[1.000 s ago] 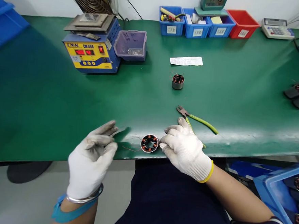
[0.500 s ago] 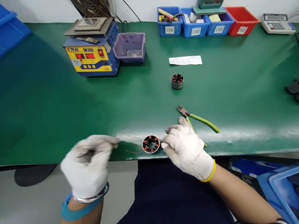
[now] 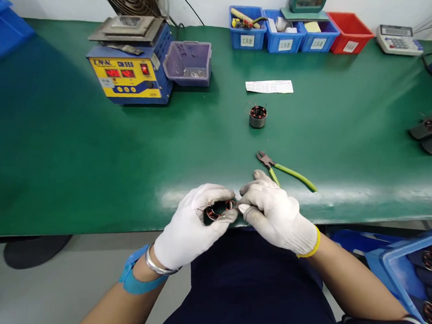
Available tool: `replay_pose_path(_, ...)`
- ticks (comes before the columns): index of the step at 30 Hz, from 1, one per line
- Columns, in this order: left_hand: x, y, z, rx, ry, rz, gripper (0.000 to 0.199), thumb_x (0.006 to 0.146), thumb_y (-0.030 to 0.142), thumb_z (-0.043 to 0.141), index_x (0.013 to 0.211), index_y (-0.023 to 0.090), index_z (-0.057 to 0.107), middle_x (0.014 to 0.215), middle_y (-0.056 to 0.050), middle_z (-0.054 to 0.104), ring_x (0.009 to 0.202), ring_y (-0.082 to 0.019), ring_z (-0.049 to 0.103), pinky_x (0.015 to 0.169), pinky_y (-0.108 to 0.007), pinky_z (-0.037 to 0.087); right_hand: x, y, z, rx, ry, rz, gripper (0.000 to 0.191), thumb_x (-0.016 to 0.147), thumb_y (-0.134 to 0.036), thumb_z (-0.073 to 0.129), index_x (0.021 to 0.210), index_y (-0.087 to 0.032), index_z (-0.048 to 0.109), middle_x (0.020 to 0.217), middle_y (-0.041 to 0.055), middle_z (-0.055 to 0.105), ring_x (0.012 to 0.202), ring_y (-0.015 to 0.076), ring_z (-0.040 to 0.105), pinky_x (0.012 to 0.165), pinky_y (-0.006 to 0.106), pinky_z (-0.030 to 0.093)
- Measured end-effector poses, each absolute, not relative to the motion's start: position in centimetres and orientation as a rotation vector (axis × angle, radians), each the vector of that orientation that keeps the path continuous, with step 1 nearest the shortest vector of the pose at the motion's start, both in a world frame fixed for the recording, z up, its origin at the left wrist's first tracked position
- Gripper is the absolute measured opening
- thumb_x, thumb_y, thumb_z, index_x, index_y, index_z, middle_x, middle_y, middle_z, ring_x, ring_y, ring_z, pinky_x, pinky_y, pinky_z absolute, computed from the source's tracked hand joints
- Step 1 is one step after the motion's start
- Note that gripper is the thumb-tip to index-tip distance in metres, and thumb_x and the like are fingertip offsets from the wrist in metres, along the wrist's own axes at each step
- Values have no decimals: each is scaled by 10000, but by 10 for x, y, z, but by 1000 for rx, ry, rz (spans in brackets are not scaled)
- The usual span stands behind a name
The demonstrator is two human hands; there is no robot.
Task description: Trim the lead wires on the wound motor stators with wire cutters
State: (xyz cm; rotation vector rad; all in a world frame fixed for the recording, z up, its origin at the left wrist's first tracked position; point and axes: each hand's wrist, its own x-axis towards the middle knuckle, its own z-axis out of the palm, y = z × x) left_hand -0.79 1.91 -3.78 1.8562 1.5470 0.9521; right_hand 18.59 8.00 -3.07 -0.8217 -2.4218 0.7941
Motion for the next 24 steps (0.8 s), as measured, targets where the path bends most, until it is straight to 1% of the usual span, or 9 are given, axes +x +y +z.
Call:
replay_pose_path(2, -8, 21, -38, 1902, 1504, 947, 207, 807, 180, 626, 1009, 214, 597, 1027, -30, 624, 937, -177, 609, 847, -343, 495, 188, 82, -23, -843, -2410, 915, 147, 903, -208, 496, 817, -174, 609, 893, 24, 666, 881, 160, 612, 1145, 428, 307)
replay_pose_path(5, -8, 24, -39, 1949, 1472, 952, 182, 782, 139, 588, 952, 199, 562, 964, -31, 600, 872, -178, 577, 783, -344, 474, 195, 84, -8, -1047, -2374, 1095, 168, 895, -224, 509, 770, -176, 610, 886, 27, 660, 838, 159, 600, 887, 337, 468)
replay_pose_path(7, -8, 24, -40, 1957, 1493, 967, 167, 782, 131, 563, 935, 194, 542, 939, -31, 582, 848, -177, 561, 764, -342, 463, 202, 85, 1, -1226, -2253, 1232, 186, 917, -285, 495, 833, -187, 630, 881, 25, 660, 814, 155, 604, 725, 281, 463)
replay_pose_path(8, -9, 25, -40, 1960, 1505, 969, 163, 786, 131, 554, 935, 192, 535, 937, -32, 575, 846, -177, 556, 765, -342, 459, 205, 87, 5, -1283, -2165, 1295, 199, 930, -322, 483, 905, -195, 635, 883, 23, 664, 794, 149, 608, 692, 267, 456)
replay_pose_path(10, -10, 24, -40, 1972, 1514, 948, 154, 796, 142, 541, 941, 191, 525, 943, -36, 565, 855, -181, 551, 775, -346, 454, 204, 90, 10, -1339, -2043, 1412, 251, 928, -385, 496, 1062, -209, 614, 895, 19, 677, 746, 134, 614, 672, 252, 456)
replay_pose_path(12, -11, 24, -39, 1989, 1507, 922, 146, 800, 166, 535, 943, 188, 516, 947, -42, 560, 861, -188, 544, 778, -353, 448, 195, 93, 11, -1350, -2085, 1532, 289, 891, -409, 551, 1099, -217, 613, 897, 17, 689, 716, 127, 616, 642, 236, 447)
replay_pose_path(14, -11, 24, -38, 1996, 1508, 915, 137, 799, 186, 535, 932, 187, 505, 942, -45, 555, 857, -193, 538, 772, -358, 443, 182, 95, 9, -1339, -2219, 1651, 212, 880, -381, 547, 954, -210, 648, 796, 7, 686, 669, 120, 609, 589, 219, 421)
replay_pose_path(17, -11, 25, -38, 1979, 1517, 914, 147, 789, 187, 543, 931, 188, 504, 945, -45, 558, 854, -194, 538, 765, -357, 442, 167, 97, 6, -1319, -2286, 1757, 221, 890, -319, 477, 763, -191, 605, 630, -6, 650, 582, 110, 598, 515, 199, 388)
replay_pose_path(24, -10, 26, -37, 1966, 1449, 932, 185, 743, 116, 540, 912, 187, 516, 918, -39, 558, 843, -191, 533, 779, -365, 447, 179, 90, -2, -1390, -2019, 1895, 220, 905, -343, 486, 782, -185, 579, 592, -14, 659, 548, 108, 652, 490, 162, 458)
